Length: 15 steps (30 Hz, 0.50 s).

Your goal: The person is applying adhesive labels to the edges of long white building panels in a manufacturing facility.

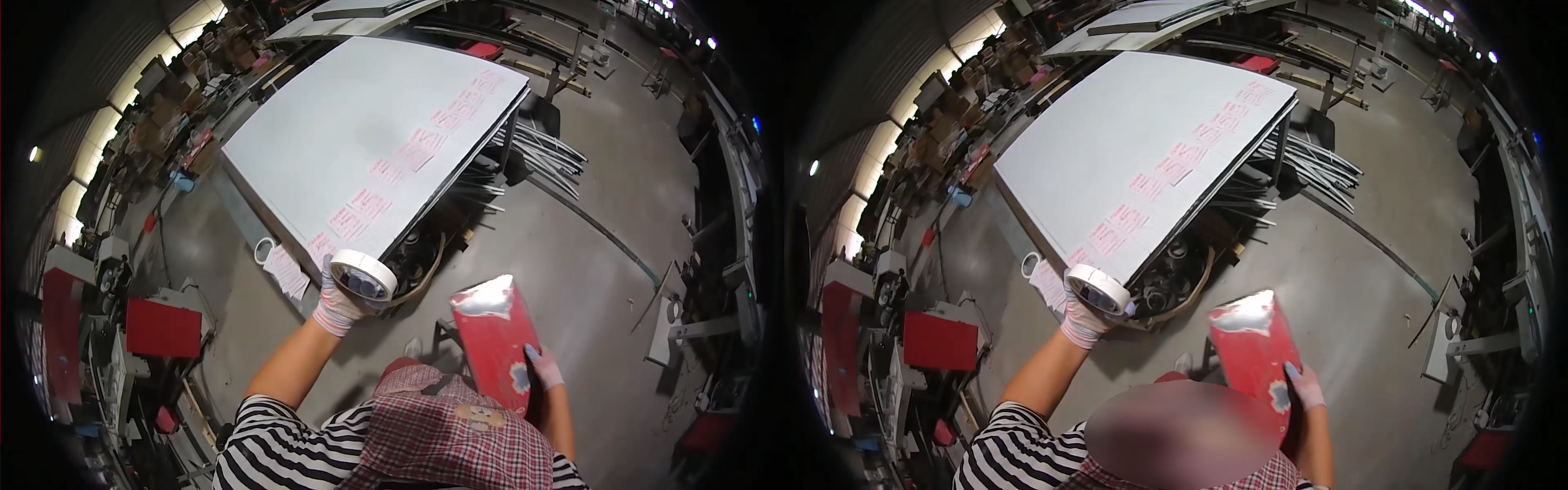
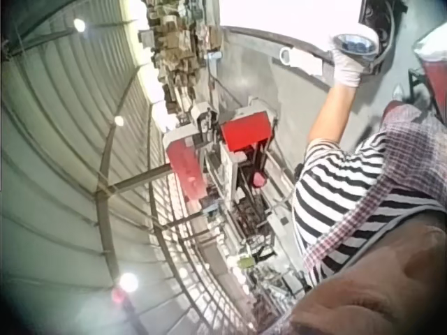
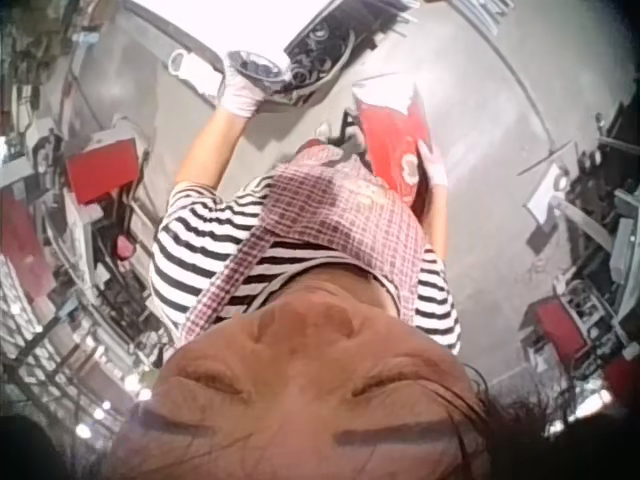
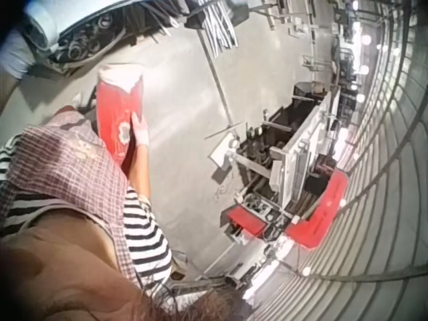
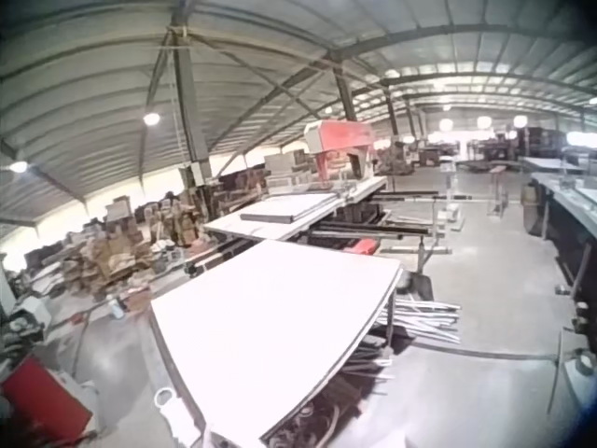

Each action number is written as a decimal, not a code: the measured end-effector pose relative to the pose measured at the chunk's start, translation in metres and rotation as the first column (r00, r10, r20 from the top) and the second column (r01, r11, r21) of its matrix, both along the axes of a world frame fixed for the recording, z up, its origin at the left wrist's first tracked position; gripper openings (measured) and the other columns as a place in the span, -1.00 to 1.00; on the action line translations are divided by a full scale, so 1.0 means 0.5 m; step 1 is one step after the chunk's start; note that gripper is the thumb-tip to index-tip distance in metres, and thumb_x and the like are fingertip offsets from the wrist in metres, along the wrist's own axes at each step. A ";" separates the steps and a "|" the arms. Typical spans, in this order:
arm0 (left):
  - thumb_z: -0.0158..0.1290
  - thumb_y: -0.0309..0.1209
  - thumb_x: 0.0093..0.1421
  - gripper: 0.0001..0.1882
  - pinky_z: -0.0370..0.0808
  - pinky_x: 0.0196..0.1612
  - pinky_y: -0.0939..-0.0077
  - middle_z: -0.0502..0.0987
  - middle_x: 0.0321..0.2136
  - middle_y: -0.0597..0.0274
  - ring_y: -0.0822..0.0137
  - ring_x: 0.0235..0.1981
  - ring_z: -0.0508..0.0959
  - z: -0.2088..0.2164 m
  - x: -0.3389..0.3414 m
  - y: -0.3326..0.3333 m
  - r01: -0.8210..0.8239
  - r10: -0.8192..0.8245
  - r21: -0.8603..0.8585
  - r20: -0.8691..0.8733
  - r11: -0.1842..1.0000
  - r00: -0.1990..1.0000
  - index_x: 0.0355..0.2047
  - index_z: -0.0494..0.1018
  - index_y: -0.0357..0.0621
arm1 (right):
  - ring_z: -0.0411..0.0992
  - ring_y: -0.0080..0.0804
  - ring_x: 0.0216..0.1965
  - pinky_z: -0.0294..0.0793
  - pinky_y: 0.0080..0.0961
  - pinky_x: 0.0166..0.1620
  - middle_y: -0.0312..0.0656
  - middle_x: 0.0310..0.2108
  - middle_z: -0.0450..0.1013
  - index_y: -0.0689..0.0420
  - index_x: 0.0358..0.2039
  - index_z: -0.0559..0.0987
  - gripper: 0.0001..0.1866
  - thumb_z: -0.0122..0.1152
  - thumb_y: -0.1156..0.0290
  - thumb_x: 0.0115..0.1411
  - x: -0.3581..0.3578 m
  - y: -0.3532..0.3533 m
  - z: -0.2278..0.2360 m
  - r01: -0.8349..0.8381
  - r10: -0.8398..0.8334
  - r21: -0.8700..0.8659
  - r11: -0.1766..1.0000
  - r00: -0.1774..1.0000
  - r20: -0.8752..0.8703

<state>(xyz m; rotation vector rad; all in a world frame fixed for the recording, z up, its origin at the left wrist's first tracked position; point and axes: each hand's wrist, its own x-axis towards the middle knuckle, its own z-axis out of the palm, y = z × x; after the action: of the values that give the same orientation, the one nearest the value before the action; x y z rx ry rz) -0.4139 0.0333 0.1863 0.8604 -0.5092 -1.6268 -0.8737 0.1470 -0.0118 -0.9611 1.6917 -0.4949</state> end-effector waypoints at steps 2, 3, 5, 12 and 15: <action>0.03 0.46 -0.07 -0.18 0.38 0.02 -0.27 0.54 -0.04 0.13 -0.09 -0.02 0.50 -0.061 0.010 0.045 0.150 -0.156 -0.045 -0.287 0.988 0.945 0.00 0.49 0.15 | 0.51 0.02 -0.08 0.44 -0.25 0.03 0.15 -0.15 0.55 0.26 -0.08 0.54 -0.45 0.23 -0.02 0.20 0.039 -0.016 0.001 -0.223 0.229 0.055 0.973 0.935 -0.269; 0.11 0.44 -0.11 -0.10 0.29 0.20 -0.32 0.49 0.09 0.09 -0.12 0.10 0.45 -0.086 0.013 0.067 0.275 -0.303 -0.134 -0.545 0.952 0.782 0.08 0.45 0.07 | 0.47 0.10 -0.04 0.43 -0.22 0.04 0.20 -0.12 0.51 0.27 -0.10 0.54 -0.43 0.24 -0.04 0.17 0.059 -0.026 0.009 -0.299 0.305 0.064 0.952 0.915 -0.264; 0.11 0.42 -0.12 -0.13 0.37 0.08 -0.35 0.53 0.02 0.07 -0.14 0.03 0.49 -0.109 -0.018 0.109 0.249 -0.326 -0.210 -0.628 0.945 0.707 0.03 0.49 0.07 | 0.43 0.16 0.01 0.42 -0.19 0.06 0.22 -0.05 0.46 0.28 -0.10 0.53 -0.41 0.24 -0.05 0.15 0.117 -0.056 0.067 -0.443 0.389 -0.115 0.889 0.863 -0.322; 0.21 0.32 -0.12 -0.28 0.55 -0.15 0.15 0.57 -0.32 0.25 0.16 -0.27 0.54 -0.057 -0.163 0.229 0.171 0.024 0.415 -0.425 0.893 0.905 -0.15 0.51 0.04 | 0.30 -0.18 0.20 0.19 -0.31 0.28 -0.09 0.13 0.38 0.23 0.08 0.47 -0.51 0.12 0.10 0.31 0.388 -0.010 0.420 -0.207 0.642 -0.691 0.692 0.614 0.459; 0.22 0.06 0.12 -0.51 0.46 -0.32 0.45 0.42 -0.46 0.37 0.38 -0.45 0.42 -0.149 -0.150 0.246 0.357 -0.348 0.155 -0.083 0.921 0.934 -0.22 0.45 -0.08 | 0.45 -0.31 0.01 0.38 -0.32 0.13 -0.12 -0.10 0.52 0.29 -0.03 0.50 -0.50 0.12 0.06 0.31 0.413 0.013 0.405 -0.232 0.623 -0.672 0.703 0.656 0.425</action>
<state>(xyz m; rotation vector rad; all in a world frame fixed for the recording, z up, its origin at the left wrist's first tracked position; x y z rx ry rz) -0.4888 0.1566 0.1118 0.8815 -0.5156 -2.0430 -0.6670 0.1533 0.1906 -1.4042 0.6226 -0.8909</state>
